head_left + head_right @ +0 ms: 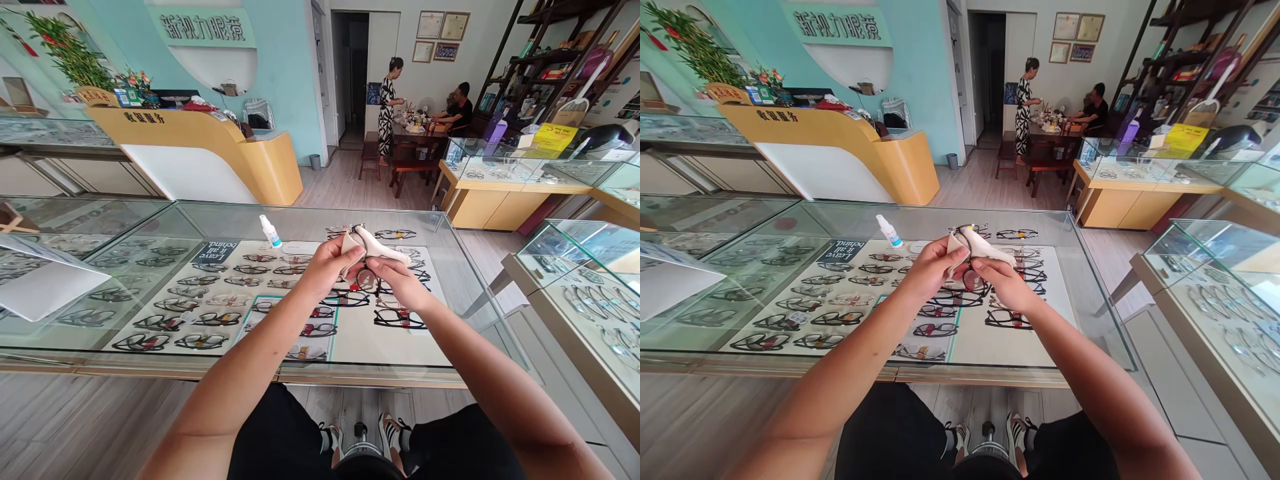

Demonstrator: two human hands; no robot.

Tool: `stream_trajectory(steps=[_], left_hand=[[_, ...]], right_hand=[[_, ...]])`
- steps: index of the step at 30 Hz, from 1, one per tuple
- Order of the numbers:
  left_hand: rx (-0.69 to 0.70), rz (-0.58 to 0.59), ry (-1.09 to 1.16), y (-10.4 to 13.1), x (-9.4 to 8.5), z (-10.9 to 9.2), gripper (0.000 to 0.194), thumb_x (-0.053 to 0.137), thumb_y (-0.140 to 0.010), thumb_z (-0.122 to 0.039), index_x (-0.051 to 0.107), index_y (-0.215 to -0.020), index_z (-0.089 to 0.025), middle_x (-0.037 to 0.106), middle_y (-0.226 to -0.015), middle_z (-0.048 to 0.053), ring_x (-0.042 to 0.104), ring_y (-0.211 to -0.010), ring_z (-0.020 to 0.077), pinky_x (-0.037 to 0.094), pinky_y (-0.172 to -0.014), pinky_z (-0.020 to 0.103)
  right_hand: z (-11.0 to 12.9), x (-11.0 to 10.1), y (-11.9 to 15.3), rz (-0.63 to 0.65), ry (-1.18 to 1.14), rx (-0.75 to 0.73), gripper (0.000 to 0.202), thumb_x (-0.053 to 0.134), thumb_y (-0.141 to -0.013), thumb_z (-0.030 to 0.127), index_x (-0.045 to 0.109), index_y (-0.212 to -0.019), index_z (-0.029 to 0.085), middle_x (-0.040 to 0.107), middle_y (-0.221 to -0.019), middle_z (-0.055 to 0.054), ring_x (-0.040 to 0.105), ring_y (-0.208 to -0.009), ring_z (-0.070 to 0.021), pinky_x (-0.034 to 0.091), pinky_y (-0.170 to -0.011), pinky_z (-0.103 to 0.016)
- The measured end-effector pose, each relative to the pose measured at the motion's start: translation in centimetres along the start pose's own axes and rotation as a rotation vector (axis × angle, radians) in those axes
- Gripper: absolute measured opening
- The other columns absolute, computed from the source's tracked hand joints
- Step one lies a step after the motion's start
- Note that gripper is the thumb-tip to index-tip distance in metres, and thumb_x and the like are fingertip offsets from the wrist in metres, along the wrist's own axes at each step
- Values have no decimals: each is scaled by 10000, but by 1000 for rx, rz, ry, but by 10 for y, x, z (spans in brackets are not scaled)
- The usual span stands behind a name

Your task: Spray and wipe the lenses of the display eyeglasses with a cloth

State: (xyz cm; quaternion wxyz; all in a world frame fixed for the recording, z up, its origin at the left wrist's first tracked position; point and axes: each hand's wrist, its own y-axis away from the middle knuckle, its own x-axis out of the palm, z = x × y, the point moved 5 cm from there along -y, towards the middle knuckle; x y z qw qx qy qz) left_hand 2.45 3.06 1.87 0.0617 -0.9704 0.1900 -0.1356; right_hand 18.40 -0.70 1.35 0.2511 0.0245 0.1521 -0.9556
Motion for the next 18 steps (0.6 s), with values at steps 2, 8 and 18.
stream_trajectory(steps=[2, 8, 18], left_hand=[[25, -104, 10, -2, -8, -1, 585, 1079, -675, -587, 779, -930, -155, 727, -764, -10, 629, -641, 102, 550, -623, 235], [39, -250, 64, -6, -22, -4, 625, 1116, -587, -572, 808, -934, -154, 754, -831, 14, 661, -731, 138, 561, -662, 258], [-46, -149, 70, -2, -5, 3, 631, 1115, -596, -575, 826, -960, -149, 783, -862, 22, 687, -746, 142, 563, -685, 253]], right_hand=[[-1, -10, 0, -115, 91, 17, 593, 566, -1102, 734, 787, -903, 221, 796, -1061, -81, 714, -1097, -278, 535, -1074, -427], [1, -45, 7, -525, 296, -53, 475, 676, -1059, 682, 756, -1240, 250, 780, -1050, -60, 671, -903, -224, 544, -809, -361], [2, -33, 9, -497, 323, -130, 421, 581, -1122, 641, 730, -1109, 247, 718, -875, -25, 608, -740, -200, 484, -710, -350]])
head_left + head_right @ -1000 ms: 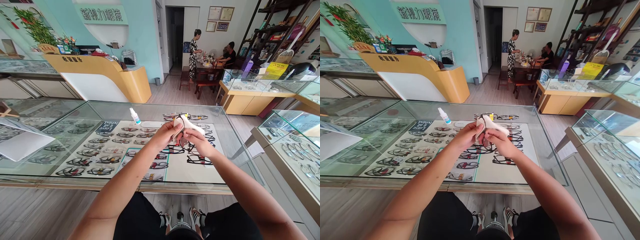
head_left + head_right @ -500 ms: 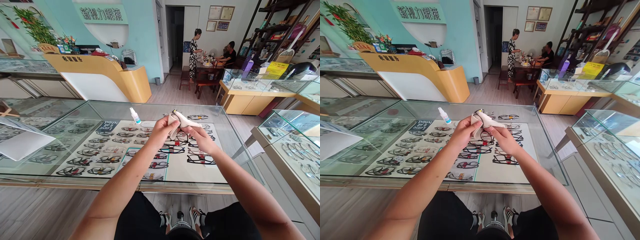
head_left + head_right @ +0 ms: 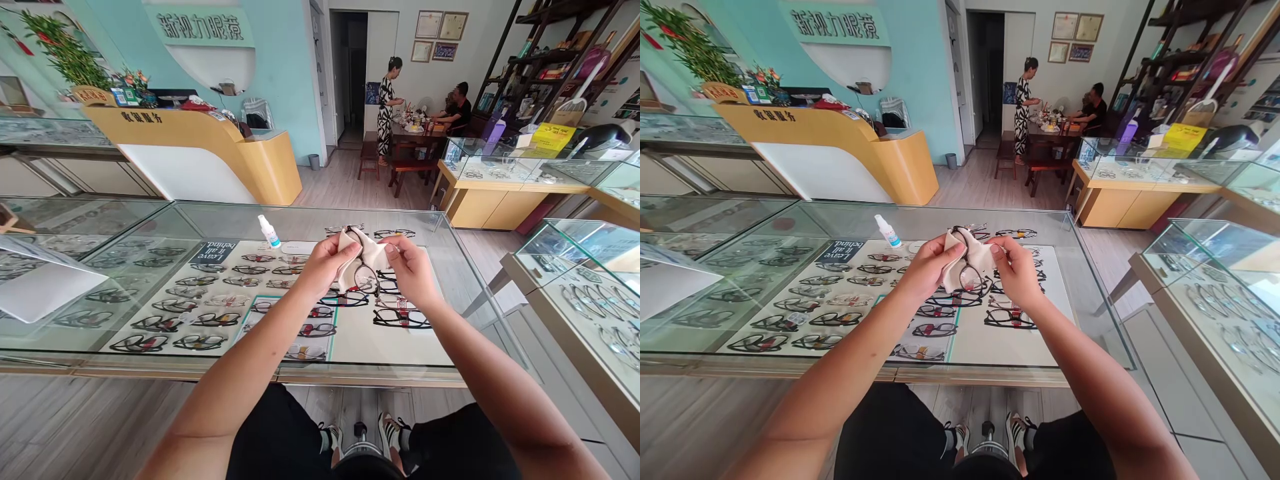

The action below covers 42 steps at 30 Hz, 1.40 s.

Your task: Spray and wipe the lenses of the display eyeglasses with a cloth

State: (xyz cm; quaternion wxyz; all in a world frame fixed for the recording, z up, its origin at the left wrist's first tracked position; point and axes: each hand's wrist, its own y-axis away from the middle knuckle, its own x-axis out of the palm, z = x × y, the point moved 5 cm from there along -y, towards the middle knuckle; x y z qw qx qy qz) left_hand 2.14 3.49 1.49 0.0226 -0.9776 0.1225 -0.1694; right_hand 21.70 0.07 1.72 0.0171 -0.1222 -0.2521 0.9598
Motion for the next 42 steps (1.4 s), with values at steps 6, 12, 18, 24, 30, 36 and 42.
stream_trajectory(steps=[6, 12, 18, 24, 30, 36, 42], left_hand=[[19, 83, -45, 1, 2, 5, 563, 1062, -714, -577, 840, -1024, -163, 801, -895, 49, 700, -774, 182, 560, -716, 301], [57, 122, -158, 4, 4, 5, 541, 1024, -760, -616, 838, -980, -159, 744, -825, 29, 642, -719, 153, 467, -642, 256], [55, 66, -111, 2, 0, -1, 568, 1058, -705, -604, 824, -955, -150, 750, -831, 34, 646, -709, 149, 500, -639, 253], [77, -42, -8, -3, -13, -15, 615, 1120, -584, -578, 812, -898, -150, 750, -846, 26, 643, -736, 130, 554, -670, 241], [102, -58, -90, -1, -11, -10, 606, 1083, -651, -615, 798, -927, -156, 710, -807, 9, 612, -709, 125, 521, -640, 239], [144, -14, -188, 5, -2, -2, 578, 1020, -752, -642, 836, -1050, -182, 765, -903, 29, 648, -787, 149, 544, -702, 244], [204, -3, -229, 11, 3, -2, 505, 969, -827, -644, 819, -1039, -210, 751, -863, 12, 600, -714, 128, 470, -632, 231]], right_hand=[[-4, 2, 2, -54, 36, 98, 679, 426, -1065, 899, 463, -811, 271, 398, -679, 47, 361, -646, -164, 343, -619, -328], [1, 2, 1, -107, -56, 184, 796, 469, -941, 1032, 310, -714, 286, 269, -646, 54, 238, -616, -140, 256, -564, -323], [0, -1, -2, -61, -119, 194, 741, 557, -982, 944, 424, -707, 269, 365, -636, 40, 322, -608, -145, 312, -564, -321], [-4, -4, -10, -10, -174, 75, 416, 685, -1044, 644, 692, -1208, 262, 629, -865, -3, 522, -767, -184, 461, -691, -328], [17, -21, 1, -306, 78, -144, 137, 623, -1084, 380, 696, -1065, 265, 740, -1011, -51, 599, -821, -204, 512, -810, -389], [32, 8, 13, -6, 215, -238, 126, 692, -1063, 347, 771, -993, 278, 801, -971, -69, 659, -855, -258, 538, -851, -448], [20, 20, 11, 45, 139, -112, 171, 718, -1035, 392, 810, -976, 261, 821, -989, -77, 686, -921, -266, 535, -884, -435]])
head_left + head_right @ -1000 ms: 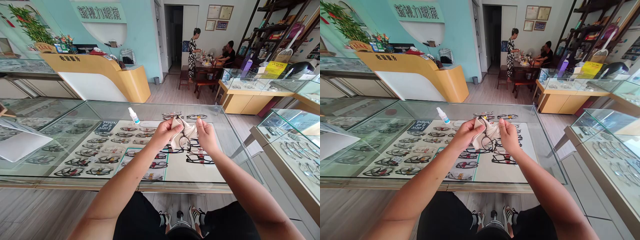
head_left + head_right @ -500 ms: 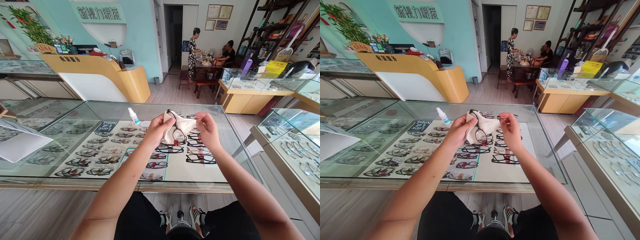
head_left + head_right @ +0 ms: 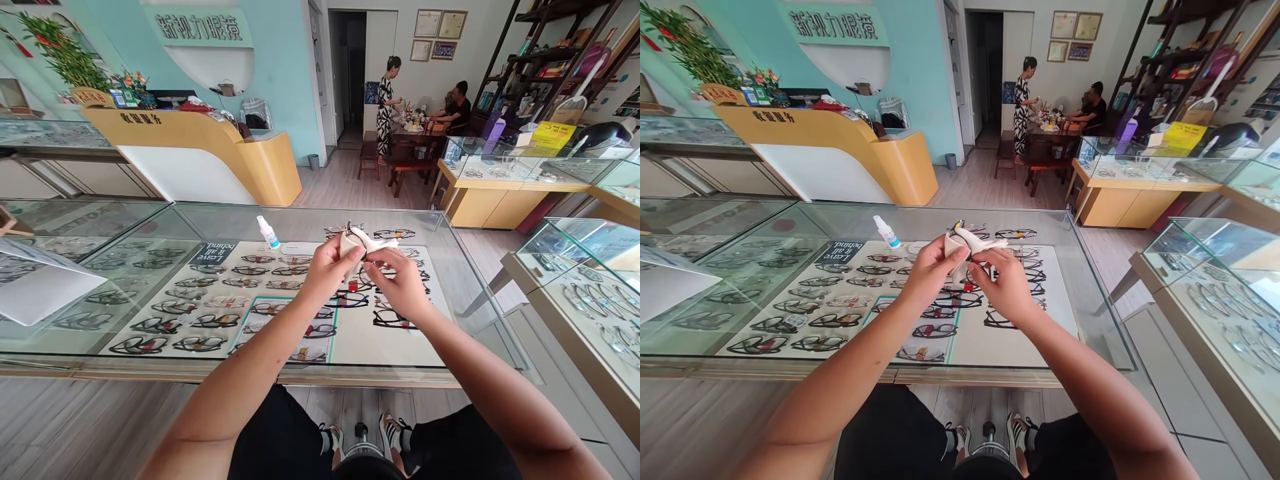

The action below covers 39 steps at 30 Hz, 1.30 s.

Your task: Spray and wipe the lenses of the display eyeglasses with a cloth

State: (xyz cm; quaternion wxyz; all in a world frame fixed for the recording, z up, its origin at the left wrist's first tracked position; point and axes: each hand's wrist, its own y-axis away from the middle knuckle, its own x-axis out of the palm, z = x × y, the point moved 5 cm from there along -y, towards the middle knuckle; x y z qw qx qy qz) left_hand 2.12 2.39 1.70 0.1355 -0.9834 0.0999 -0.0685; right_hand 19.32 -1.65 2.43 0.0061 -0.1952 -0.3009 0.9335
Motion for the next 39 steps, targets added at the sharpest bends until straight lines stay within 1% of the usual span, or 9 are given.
stream_trajectory(steps=[4, 7, 10, 13, 17, 24, 29, 33, 39], left_hand=[[41, 24, 27, 3, 5, -7, 502, 966, -836, -636, 793, -1030, -207, 746, -859, 14, 632, -740, 137, 512, -667, 235], [6, 96, 64, 5, 9, -12, 534, 988, -806, -633, 770, -1022, -196, 713, -790, 2, 628, -677, 134, 481, -586, 230], [-28, 183, 94, 5, 11, -17, 553, 1029, -767, -588, 743, -1017, -185, 705, -754, -5, 625, -629, 129, 475, -555, 231], [-15, 213, 105, 5, 11, -21, 561, 1064, -734, -522, 737, -1037, -182, 729, -776, 2, 647, -621, 133, 531, -585, 250], [34, 179, 71, 6, 10, -20, 521, 1059, -748, -512, 733, -999, -193, 723, -739, -2, 640, -570, 135, 538, -543, 259], [134, 13, -72, 11, 3, -22, 528, 897, -884, -711, 743, -907, -206, 633, -632, -26, 530, -469, 113, 415, -449, 256], [142, 4, -89, 5, 0, -20, 589, 822, -916, -780, 729, -799, -210, 585, -571, -18, 494, -478, 126, 389, -480, 277], [84, 105, -58, -5, -7, -13, 599, 810, -919, -789, 758, -823, -200, 669, -669, 17, 600, -598, 171, 482, -592, 299], [-25, 357, 20, -10, -13, -10, 504, 850, -957, -645, 815, -1128, -172, 780, -961, 83, 717, -855, 225, 555, -738, 306]], right_hand=[[-6, 3, -2, 108, -243, 160, 359, 750, -1013, 584, 832, -927, 245, 783, -892, -45, 655, -847, -229, 535, -841, -389], [-7, 3, -3, 206, -419, 265, 478, 779, -969, 714, 855, -876, 251, 788, -878, -38, 686, -906, -237, 550, -899, -380], [-8, 2, -2, 277, -518, 297, 488, 798, -964, 728, 883, -885, 254, 814, -920, -47, 704, -982, -249, 551, -987, -391], [-11, 3, 0, 319, -540, 287, 485, 769, -1006, 714, 904, -952, 252, 830, -981, -62, 705, -1004, -251, 556, -1009, -402], [-14, 11, 3, 360, -568, 284, 525, 768, -998, 740, 906, -974, 234, 832, -992, -79, 726, -962, -247, 588, -997, -413], [-12, 19, 6, 401, -586, 276, 556, 759, -977, 786, 899, -963, 248, 819, -942, -74, 735, -936, -249, 608, -952, -407], [-10, 16, 4, 394, -536, 248, 561, 728, -1009, 769, 883, -930, 235, 785, -898, -61, 691, -896, -233, 569, -937, -394], [-12, 11, 0, 347, -532, 274, 580, 738, -981, 792, 870, -896, 234, 786, -905, -61, 690, -917, -241, 561, -953, -394], [-19, 7, -1, 292, -641, 322, 482, 815, -968, 702, 881, -851, 239, 799, -912, -55, 613, -904, -214, 505, -964, -362]])
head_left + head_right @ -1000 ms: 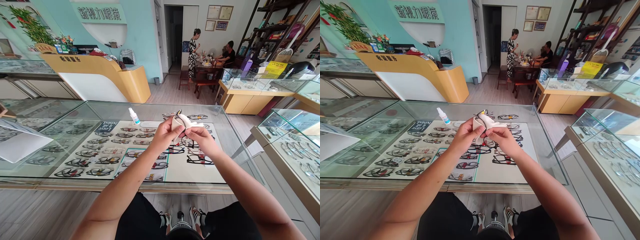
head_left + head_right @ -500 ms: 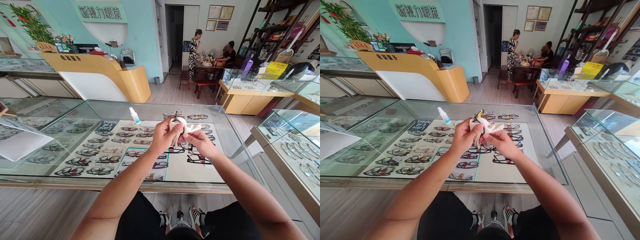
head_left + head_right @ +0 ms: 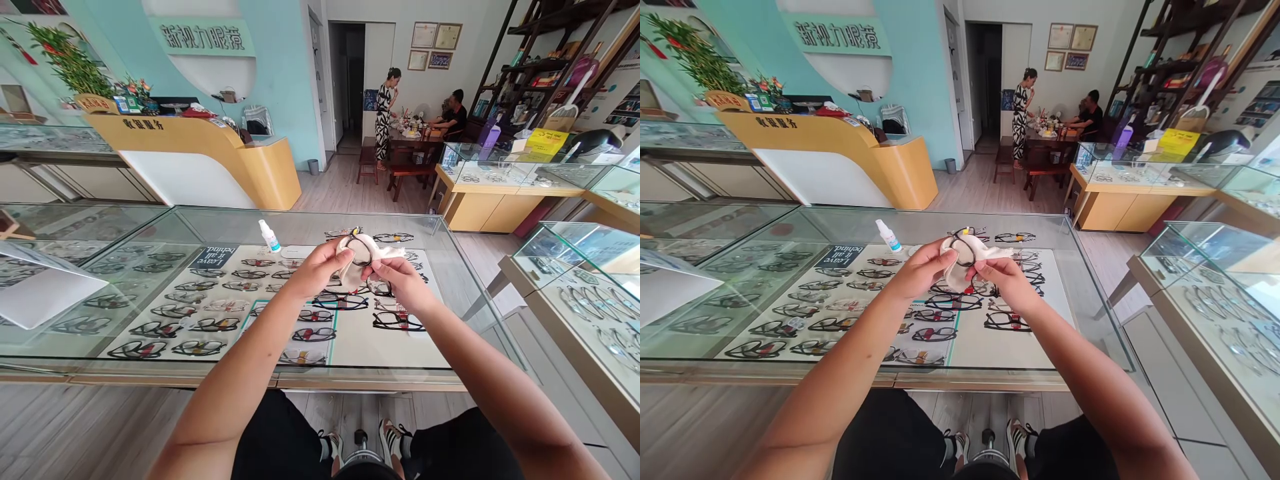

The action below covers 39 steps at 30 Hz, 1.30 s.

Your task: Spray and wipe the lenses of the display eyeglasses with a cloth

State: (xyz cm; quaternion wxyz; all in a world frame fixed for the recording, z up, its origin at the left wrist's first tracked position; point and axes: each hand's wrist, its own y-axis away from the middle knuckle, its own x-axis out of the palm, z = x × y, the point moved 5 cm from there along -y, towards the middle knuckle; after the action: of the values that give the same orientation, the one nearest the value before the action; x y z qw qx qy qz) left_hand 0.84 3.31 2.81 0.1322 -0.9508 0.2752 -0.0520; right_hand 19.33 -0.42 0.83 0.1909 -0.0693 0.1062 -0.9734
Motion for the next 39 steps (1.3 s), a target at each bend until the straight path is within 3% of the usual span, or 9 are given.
stream_trajectory(steps=[5, 10, 18, 23, 26, 29, 33, 39], left_hand=[[68, 93, 15, 0, 9, -9, 434, 910, -953, -490, 762, -1178, -150, 796, -972, 77, 735, -862, 195, 570, -793, 286], [58, 39, 63, -2, 18, -4, 459, 997, -859, -431, 704, -1092, -165, 773, -828, 30, 713, -721, 166, 571, -706, 272], [39, -80, 92, -3, 22, 4, 555, 1052, -755, -522, 669, -965, -180, 698, -693, -28, 599, -495, 117, 496, -470, 241], [116, -177, -23, -1, 17, 7, 533, 872, -929, -677, 656, -868, -194, 622, -581, -39, 554, -417, 115, 415, -418, 234], [124, -185, -66, 0, 13, 8, 576, 769, -995, -724, 646, -814, -191, 629, -587, -16, 579, -455, 128, 445, -457, 246], [96, -124, -59, -1, 9, 11, 569, 752, -1003, -733, 697, -885, -179, 700, -694, 15, 658, -582, 161, 530, -554, 274], [40, -48, -13, -1, 6, 10, 507, 797, -998, -668, 726, -1050, -169, 757, -825, 36, 702, -707, 182, 542, -623, 276], [94, -24, 13, -1, 18, 0, 497, 932, -916, -546, 723, -1141, -157, 763, -863, 39, 703, -726, 160, 562, -669, 261]], right_hand=[[-2, -1, 0, -26, -48, 32, 494, 855, -918, 718, 886, -866, 227, 787, -888, -67, 588, -902, -223, 486, -949, -372], [-9, 1, -1, -18, -46, 17, 503, 851, -928, 724, 892, -871, 226, 775, -886, -62, 595, -903, -221, 478, -936, -370], [-18, 9, -1, 51, 14, -16, 506, 778, -1004, 716, 890, -951, 225, 791, -965, -70, 656, -937, -230, 511, -918, -367], [-10, 14, 1, 80, 40, -24, 545, 781, -982, 753, 865, -924, 218, 790, -959, -83, 664, -898, -233, 529, -889, -385], [-5, 14, 1, 76, 35, -16, 559, 791, -963, 764, 870, -889, 216, 788, -937, -84, 660, -892, -238, 532, -892, -394], [-3, 8, 0, 42, 14, -17, 544, 810, -950, 751, 883, -856, 221, 777, -897, -72, 650, -895, -238, 514, -920, -392], [-6, -1, 0, -7, -24, 10, 504, 833, -940, 725, 895, -851, 232, 794, -910, -66, 630, -916, -235, 483, -956, -385], [-13, -4, -1, -33, -37, 26, 481, 837, -939, 710, 892, -894, 234, 797, -914, -64, 610, -919, -230, 474, -957, -378]])
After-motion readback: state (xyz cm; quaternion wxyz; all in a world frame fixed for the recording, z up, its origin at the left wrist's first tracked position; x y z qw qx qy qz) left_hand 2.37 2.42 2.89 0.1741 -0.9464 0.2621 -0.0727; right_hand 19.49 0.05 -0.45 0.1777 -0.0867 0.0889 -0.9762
